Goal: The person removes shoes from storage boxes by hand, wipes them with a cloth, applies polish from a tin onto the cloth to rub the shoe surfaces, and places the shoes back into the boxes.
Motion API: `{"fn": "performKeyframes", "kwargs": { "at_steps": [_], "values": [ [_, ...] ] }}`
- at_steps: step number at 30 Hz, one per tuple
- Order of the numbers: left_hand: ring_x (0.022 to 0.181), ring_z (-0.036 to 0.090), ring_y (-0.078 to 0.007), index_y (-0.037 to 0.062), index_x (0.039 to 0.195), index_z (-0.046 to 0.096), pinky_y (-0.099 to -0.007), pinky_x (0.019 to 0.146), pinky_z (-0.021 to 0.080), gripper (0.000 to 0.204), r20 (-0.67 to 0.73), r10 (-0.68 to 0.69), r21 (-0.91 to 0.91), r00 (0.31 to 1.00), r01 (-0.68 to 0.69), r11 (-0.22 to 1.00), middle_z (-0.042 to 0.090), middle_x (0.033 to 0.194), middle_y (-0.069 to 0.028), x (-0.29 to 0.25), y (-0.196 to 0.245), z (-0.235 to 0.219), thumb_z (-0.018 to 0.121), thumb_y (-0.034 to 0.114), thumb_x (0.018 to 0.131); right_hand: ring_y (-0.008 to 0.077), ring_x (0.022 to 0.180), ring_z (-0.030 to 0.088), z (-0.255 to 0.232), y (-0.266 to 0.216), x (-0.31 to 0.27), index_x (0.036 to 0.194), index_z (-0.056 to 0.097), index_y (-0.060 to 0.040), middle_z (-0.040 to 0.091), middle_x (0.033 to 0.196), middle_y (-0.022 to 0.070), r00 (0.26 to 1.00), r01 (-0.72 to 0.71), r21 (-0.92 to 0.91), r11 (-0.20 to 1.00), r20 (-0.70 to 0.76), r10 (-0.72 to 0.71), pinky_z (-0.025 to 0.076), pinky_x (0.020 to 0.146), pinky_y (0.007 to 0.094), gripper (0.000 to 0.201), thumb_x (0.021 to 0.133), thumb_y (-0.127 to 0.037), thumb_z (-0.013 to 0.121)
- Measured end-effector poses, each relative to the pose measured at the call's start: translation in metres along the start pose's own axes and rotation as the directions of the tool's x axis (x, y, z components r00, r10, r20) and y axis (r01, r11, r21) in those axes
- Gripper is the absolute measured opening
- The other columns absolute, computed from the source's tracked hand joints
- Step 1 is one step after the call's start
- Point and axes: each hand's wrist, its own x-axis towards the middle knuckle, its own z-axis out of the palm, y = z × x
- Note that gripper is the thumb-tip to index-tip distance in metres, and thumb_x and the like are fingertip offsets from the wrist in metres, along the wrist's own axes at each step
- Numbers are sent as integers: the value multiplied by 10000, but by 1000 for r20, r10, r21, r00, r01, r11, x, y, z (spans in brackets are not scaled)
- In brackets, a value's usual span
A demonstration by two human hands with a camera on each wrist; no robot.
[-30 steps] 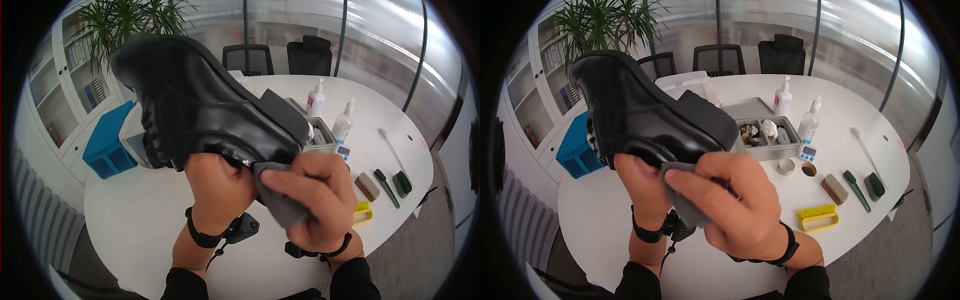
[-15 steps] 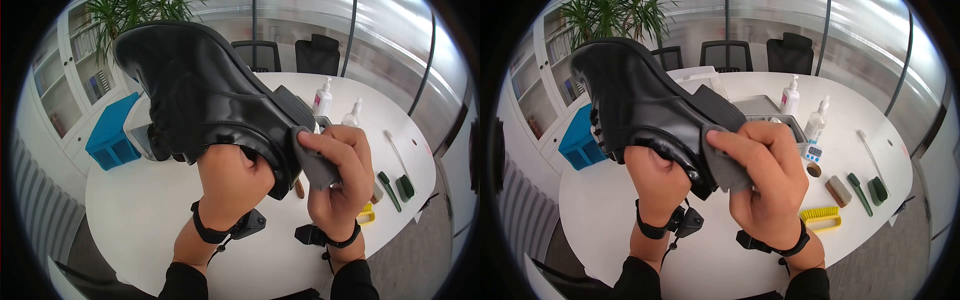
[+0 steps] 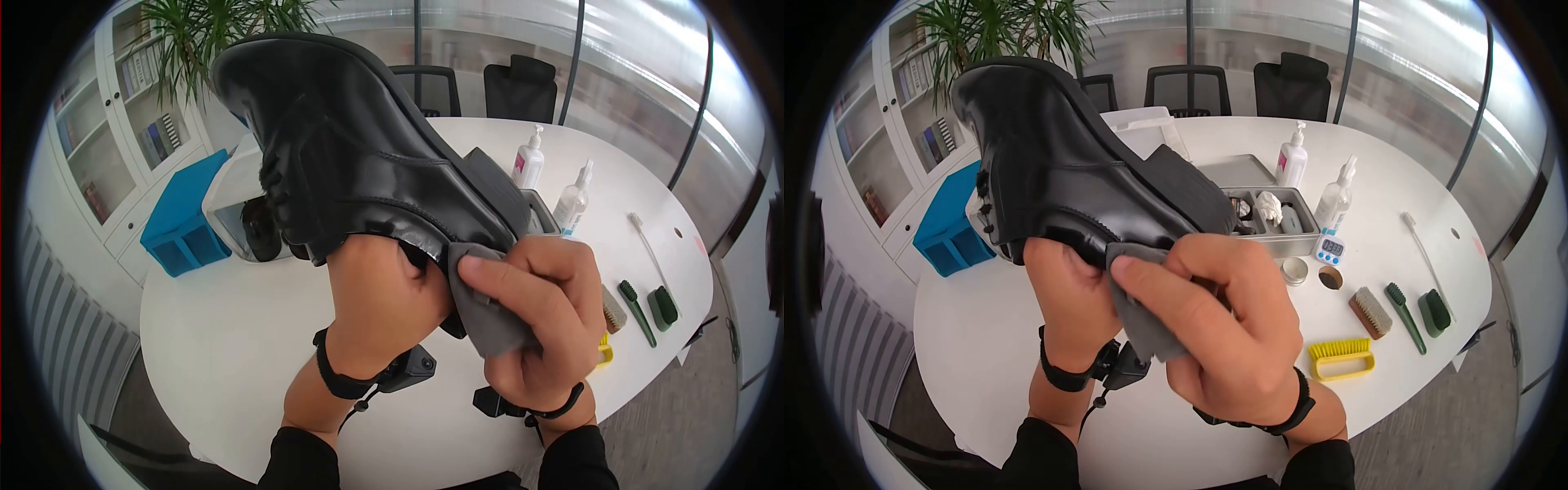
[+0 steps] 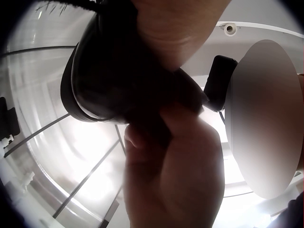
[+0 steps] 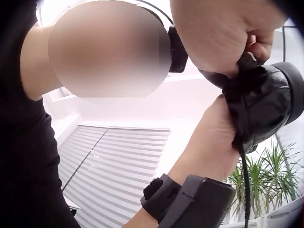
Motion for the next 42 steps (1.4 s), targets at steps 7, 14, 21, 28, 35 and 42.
{"fn": "performKeyframes", "kwargs": {
  "at_steps": [7, 14, 21, 28, 35, 42],
  "values": [
    [465, 572, -289, 53, 696, 649, -352, 497, 455, 39, 34, 39, 114, 999, -42, 993, 569, 524, -57, -3, 0, -6, 678, 28, 704, 243, 772, 599, 0, 10, 1, 1082, 759, -19, 581, 940, 122, 994, -76, -68, 995, -78, 71, 490, 663, 285, 551, 586, 164, 603],
    [467, 574, -294, 62, 675, 635, -351, 495, 457, 73, 9, -5, 103, 1000, 4, 995, 550, 507, -54, -4, -2, -3, 699, 47, 707, 225, 772, 597, 0, 5, 2, 1068, 768, -28, 579, 943, 116, 999, -42, -26, 999, 7, 42, 497, 668, 275, 548, 580, 163, 607],
    [500, 596, -302, 53, 716, 632, -368, 521, 476, 70, 14, -2, -38, 1000, 2, 999, 559, 523, -60, -2, -9, -1, 697, 30, 729, 237, 777, 605, 0, -3, 0, 1081, 757, -19, 583, 955, 120, 999, -43, 13, 999, 22, 42, 503, 675, 290, 548, 586, 168, 613],
    [534, 629, -326, 42, 726, 632, -371, 546, 496, 64, 54, 30, 229, 998, -41, 973, 607, 560, -86, -1, -2, -4, 696, 39, 734, 241, 783, 607, 4, 6, -1, 1079, 757, -22, 586, 960, 121, 990, -143, -33, 989, -19, 142, 503, 686, 292, 532, 597, 160, 622],
    [536, 620, -341, 37, 709, 631, -381, 559, 500, 64, 82, -19, 133, 996, 8, 991, 607, 561, -99, -1, -2, -3, 690, 46, 733, 236, 799, 605, 4, 11, 0, 1084, 755, -26, 588, 947, 114, 996, -87, -26, 996, -26, 86, 497, 683, 284, 551, 586, 161, 609],
    [548, 626, -342, 31, 732, 644, -383, 586, 511, 42, 88, -46, 129, 995, 34, 991, 608, 563, -102, 0, -1, -4, 684, 41, 743, 239, 802, 605, 6, 8, -2, 1084, 751, -19, 583, 948, 115, 998, -59, -11, 998, -36, 59, 496, 686, 275, 570, 574, 172, 587]
  ]
}}
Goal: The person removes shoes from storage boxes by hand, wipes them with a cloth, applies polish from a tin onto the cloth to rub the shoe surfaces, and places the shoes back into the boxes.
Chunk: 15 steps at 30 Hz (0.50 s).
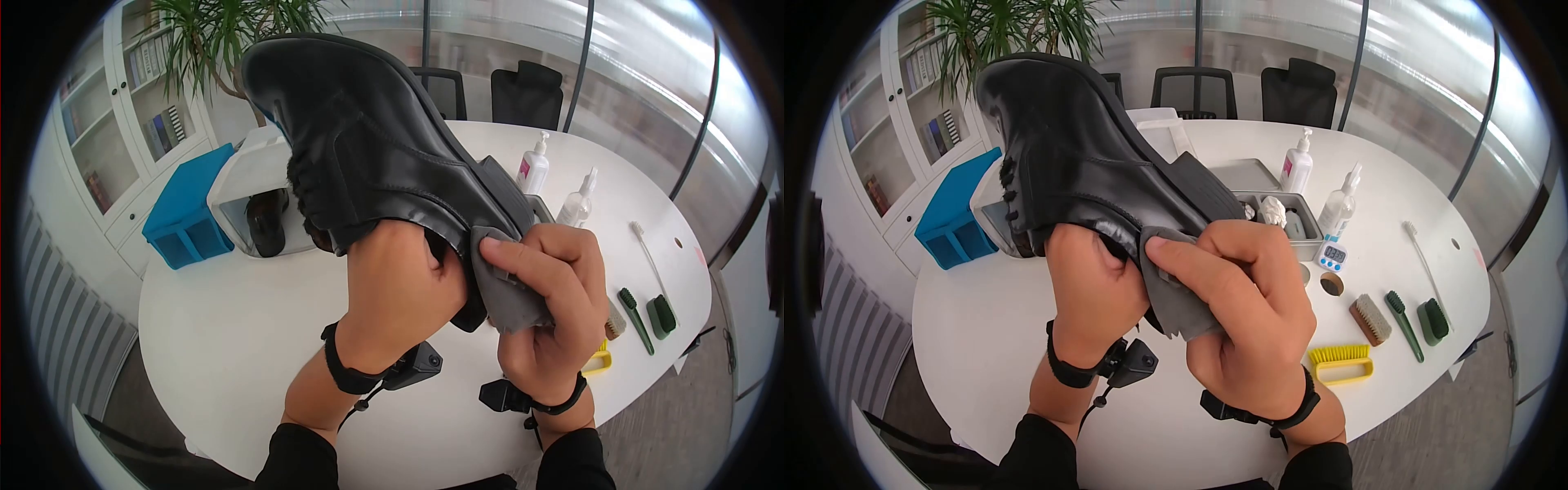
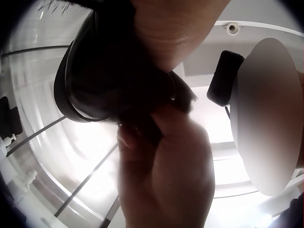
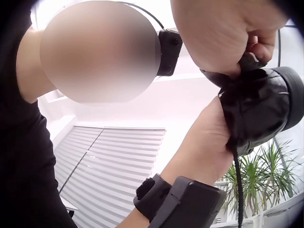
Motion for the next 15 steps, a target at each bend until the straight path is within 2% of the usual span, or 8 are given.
{"fn": "performKeyframes", "kwargs": {
  "at_steps": [1, 5, 7, 11, 13, 15],
  "values": [
    [551, 629, -343, 28, 736, 644, -383, 589, 513, 41, -3, 35, 7, 999, -35, 999, 609, 563, -103, 0, 0, 0, 683, 39, 744, 228, 805, 605, 0, 2, 0, 1082, 751, -16, 582, 951, 117, 1000, -2, 5, 1000, -3, 2, 495, 684, 269, 572, 572, 176, 580],
    [562, 636, -351, 18, 743, 634, -383, 587, 513, 52, -9, 36, 61, 999, -35, 998, 608, 563, -110, 1, -1, 3, 682, 38, 746, 245, 803, 604, 2, 14, 3, 1071, 749, -13, 581, 951, 126, 999, -51, -16, 999, -19, 50, 493, 678, 274, 556, 578, 172, 570],
    [564, 633, -358, 16, 746, 628, -389, 590, 512, 53, 41, -7, 51, 999, 5, 999, 610, 572, -119, 1, -1, 2, 677, 35, 750, 251, 799, 603, 2, 11, 2, 1069, 749, -16, 580, 948, 127, 999, -42, -34, 999, -15, 42, 493, 677, 275, 550, 583, 173, 570],
    [567, 630, -352, 18, 753, 631, -391, 600, 512, 44, 36, -15, -19, 999, 16, 1000, 611, 577, -118, 1, -4, 3, 674, 29, 753, 254, 785, 606, 0, 4, 3, 1064, 751, -25, 578, 941, 123, 999, -44, -36, 998, 13, 44, 497, 675, 281, 545, 588, 173, 574],
    [553, 628, -348, 18, 762, 633, -388, 594, 513, 38, 78, -71, 32, 994, 69, 997, 608, 567, -112, 2, 0, 1, 669, 26, 753, 253, 791, 611, 1, 11, 3, 1067, 750, -31, 578, 943, 120, 999, -36, -30, 999, 6, 36, 499, 680, 280, 544, 593, 170, 575],
    [551, 630, -345, 16, 768, 634, -388, 591, 512, 37, 83, -31, 72, 996, 26, 997, 608, 566, -111, 1, -3, 1, 667, 25, 754, 250, 794, 611, 3, 16, 2, 1069, 748, -30, 578, 943, 119, 998, -67, -28, 997, -4, 66, 500, 681, 280, 542, 600, 174, 569]
  ]
}}
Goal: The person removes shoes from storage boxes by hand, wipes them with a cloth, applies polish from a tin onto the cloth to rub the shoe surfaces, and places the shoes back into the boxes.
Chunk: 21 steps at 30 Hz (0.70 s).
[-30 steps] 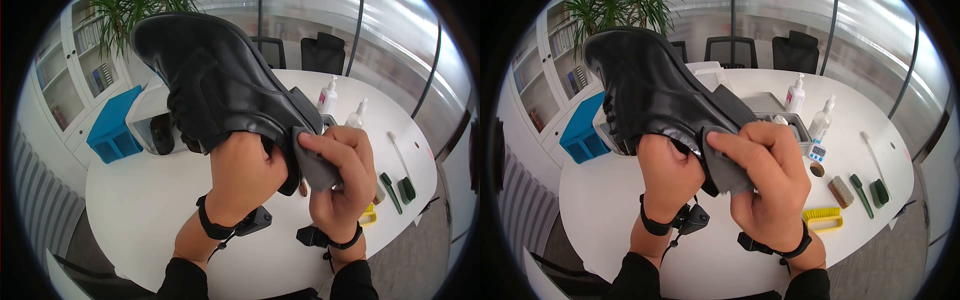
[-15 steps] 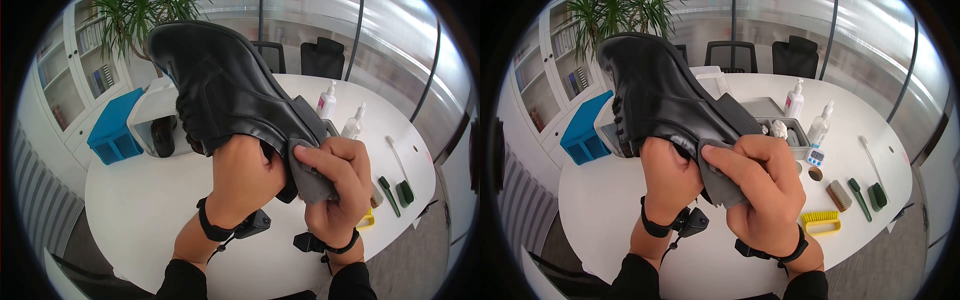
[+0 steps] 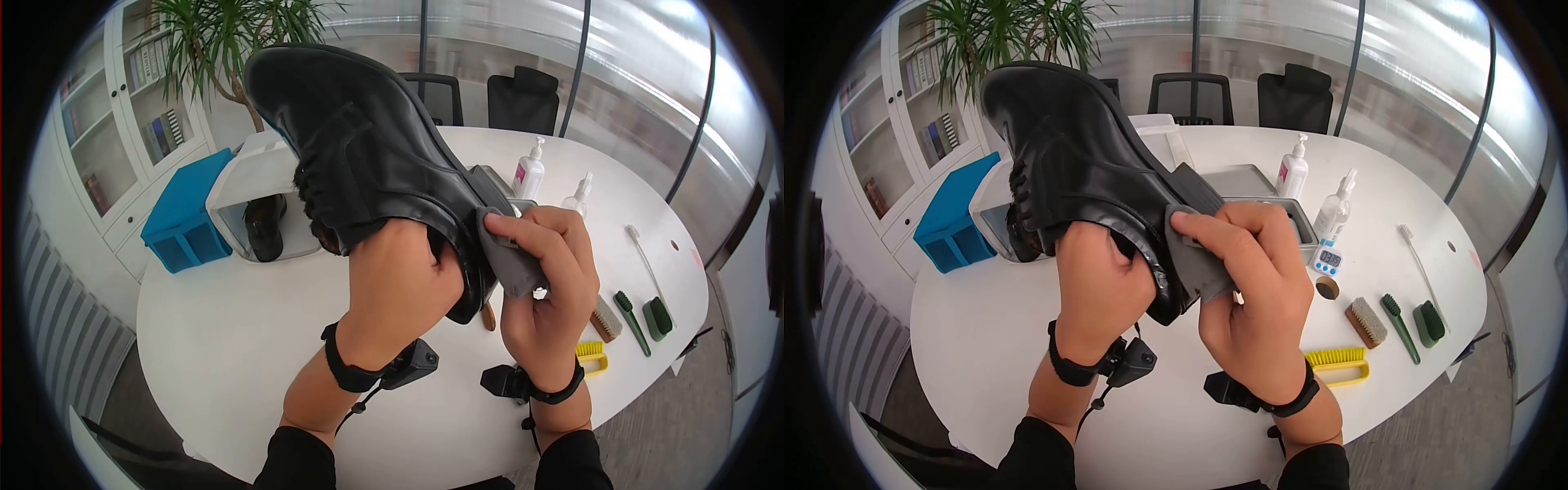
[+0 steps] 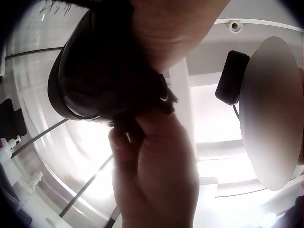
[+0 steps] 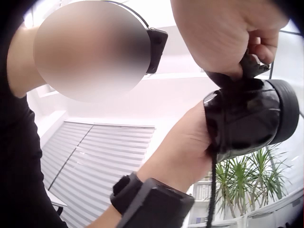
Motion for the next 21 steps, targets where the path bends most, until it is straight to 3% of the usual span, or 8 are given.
{"fn": "performKeyframes", "kwargs": {
  "at_steps": [2, 8, 11, 13, 17, 21],
  "values": [
    [550, 632, -343, 13, 775, 635, -388, 589, 512, 37, 0, 44, 42, 999, -44, 998, 607, 564, -110, 0, 0, 0, 664, 24, 756, 246, 798, 612, -1, -2, 1, 1071, 747, -30, 578, 943, 118, 1000, -27, 1, 1000, -12, 27, 500, 682, 279, 541, 606, 178, 564],
    [559, 630, -339, 12, 783, 638, -390, 604, 516, 44, -9, -15, -81, 1000, 15, 997, 612, 580, -110, 1, 0, 0, 666, 27, 752, 239, 807, 609, -1, -2, 2, 1070, 745, -22, 581, 933, 116, 1000, 22, 38, 999, 8, -23, 495, 675, 279, 546, 608, 186, 538],
    [558, 629, -341, 10, 784, 636, -386, 612, 518, 51, -29, 57, 20, 998, -56, 998, 609, 574, -109, 1, -3, 1, 671, 30, 751, 249, 807, 610, 2, -1, 1, 1069, 747, -27, 581, 935, 117, 999, -29, 37, 999, -22, 30, 493, 672, 279, 547, 603, 180, 548],
    [582, 637, -342, 11, 796, 645, -393, 628, 521, 52, -13, -4, -24, 1000, 4, 1000, 621, 600, -116, 1, 1, -2, 671, 29, 755, 251, 807, 610, 0, -6, 0, 1075, 747, -32, 581, 949, 117, 1000, 18, -27, 999, 3, -18, 494, 673, 277, 551, 604, 177, 551],
    [613, 643, -343, 12, 810, 648, -401, 656, 525, 65, 4, -31, -36, 1000, 31, 999, 630, 626, -120, 1, 2, -3, 675, 30, 753, 246, 800, 610, -1, -10, -1, 1080, 746, -33, 583, 959, 119, 999, 30, 18, 999, 30, -30, 495, 672, 275, 555, 606, 178, 548],
    [595, 641, -347, 10, 816, 648, -395, 635, 522, 71, -28, 50, 27, 998, -49, 998, 628, 612, -122, 1, -2, 0, 676, 30, 754, 246, 788, 609, 2, -1, 0, 1077, 752, -30, 578, 949, 116, 1000, -13, 28, 1000, 11, 13, 494, 680, 274, 567, 588, 177, 553]
  ]
}}
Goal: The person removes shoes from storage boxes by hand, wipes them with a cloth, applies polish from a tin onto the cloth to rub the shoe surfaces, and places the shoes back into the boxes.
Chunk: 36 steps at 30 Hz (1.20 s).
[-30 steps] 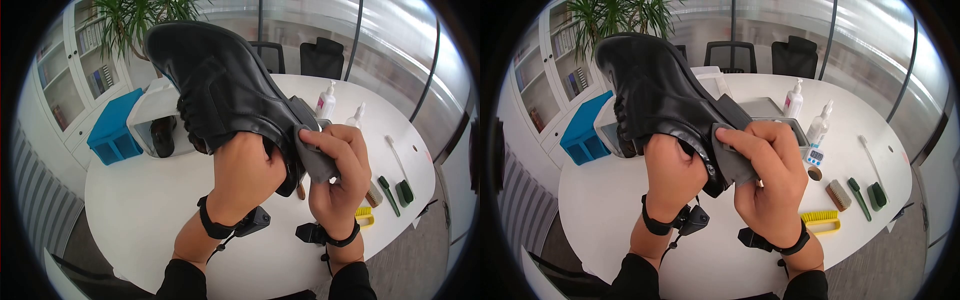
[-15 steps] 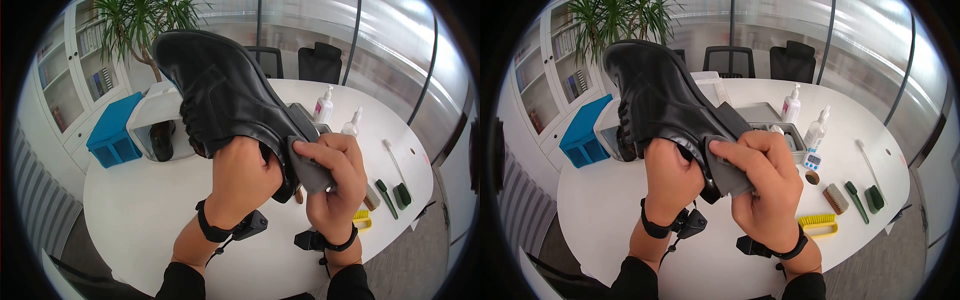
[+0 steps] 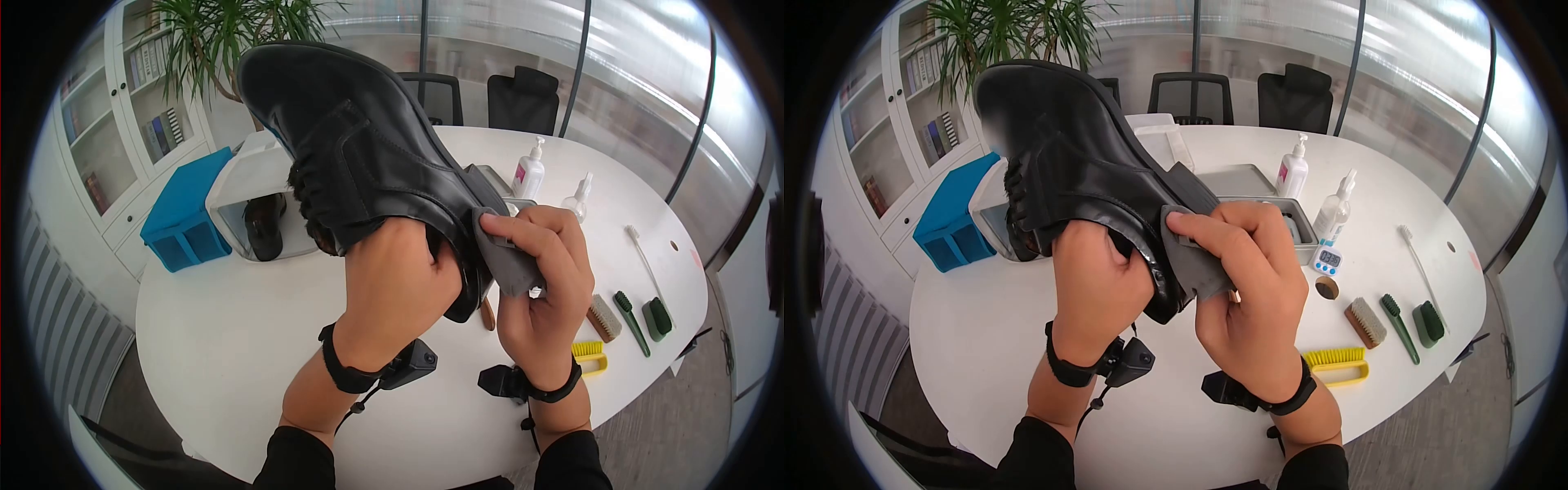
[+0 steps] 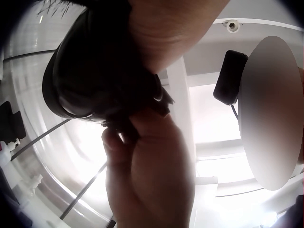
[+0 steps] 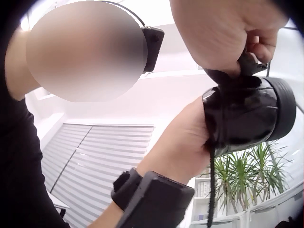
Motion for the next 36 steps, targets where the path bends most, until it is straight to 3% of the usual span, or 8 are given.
{"fn": "performKeyframes", "kwargs": {
  "at_steps": [5, 11, 14, 18, 20, 23, 32, 36],
  "values": [
    [603, 643, -349, 9, 829, 655, -398, 636, 520, 70, 30, -63, -30, 998, 64, 998, 636, 624, -124, 0, 6, -4, 667, 25, 761, 247, 801, 606, -4, -10, -1, 1097, 737, -18, 577, 954, 120, 998, 54, 3, 999, 17, -54, 497, 690, 280, 561, 610, 179, 541],
    [561, 636, -346, 6, 823, 647, -395, 602, 514, 72, -7, 21, -39, 1000, -21, 999, 622, 584, -111, 0, 1, 1, 669, 28, 758, 254, 813, 602, -3, 1, 1, 1090, 735, -13, 570, 950, 133, 1000, 13, -15, 1000, -12, -13, 493, 683, 282, 557, 599, 170, 547],
    [564, 636, -346, 5, 822, 650, -392, 610, 515, 72, 2, -31, -45, 1000, 31, 998, 621, 586, -112, 1, 6, -3, 670, 22, 754, 255, 799, 600, -6, -9, 1, 1074, 742, -25, 570, 937, 126, 1000, 23, -31, 999, 8, -22, 485, 671, 275, 546, 602, 168, 546],
    [552, 633, -341, 4, 813, 647, -386, 608, 515, 72, 24, -1, -2, 1000, 1, 1000, 613, 570, -107, 0, 2, -3, 672, 8, 745, 253, 795, 600, -2, -1, 2, 1069, 746, -34, 571, 934, 122, 999, 37, 3, 999, -9, -37, 490, 677, 282, 551, 601, 169, 540],
    [547, 633, -339, 3, 812, 646, -384, 607, 515, 75, 22, 9, 14, 1000, -9, 1000, 611, 565, -107, 0, 2, -2, 673, 5, 742, 249, 792, 598, 1, 3, 2, 1071, 750, -35, 571, 929, 118, 998, -25, 45, 999, -50, 27, 491, 682, 286, 558, 598, 171, 538],
    [542, 631, -333, 7, 809, 646, -380, 601, 513, 69, 1, -20, -65, 1000, 20, 998, 612, 567, -106, 1, 4, -2, 677, 11, 747, 251, 800, 602, -5, -6, 1, 1088, 744, -32, 577, 940, 122, 1000, 11, -1, 1000, -14, -11, 491, 688, 283, 566, 608, 178, 529],
    [536, 635, -325, 4, 796, 642, -366, 598, 519, 59, 14, 7, 38, 1000, -8, 999, 610, 562, -107, 0, 1, 1, 676, 8, 749, 239, 773, 597, 1, 3, 2, 1076, 756, -47, 577, 942, 113, 999, -7, 37, 999, -46, 9, 493, 683, 281, 570, 592, 168, 546],
    [541, 638, -331, 11, 774, 641, -364, 590, 521, 51, -15, 13, 30, 1000, -13, 999, 609, 560, -107, -1, 2, -1, 682, 11, 743, 253, 795, 607, -5, -6, 0, 1096, 740, -50, 580, 946, 128, 1000, 6, 12, 1000, 11, -7, 501, 684, 280, 566, 624, 175, 524]
  ]
}}
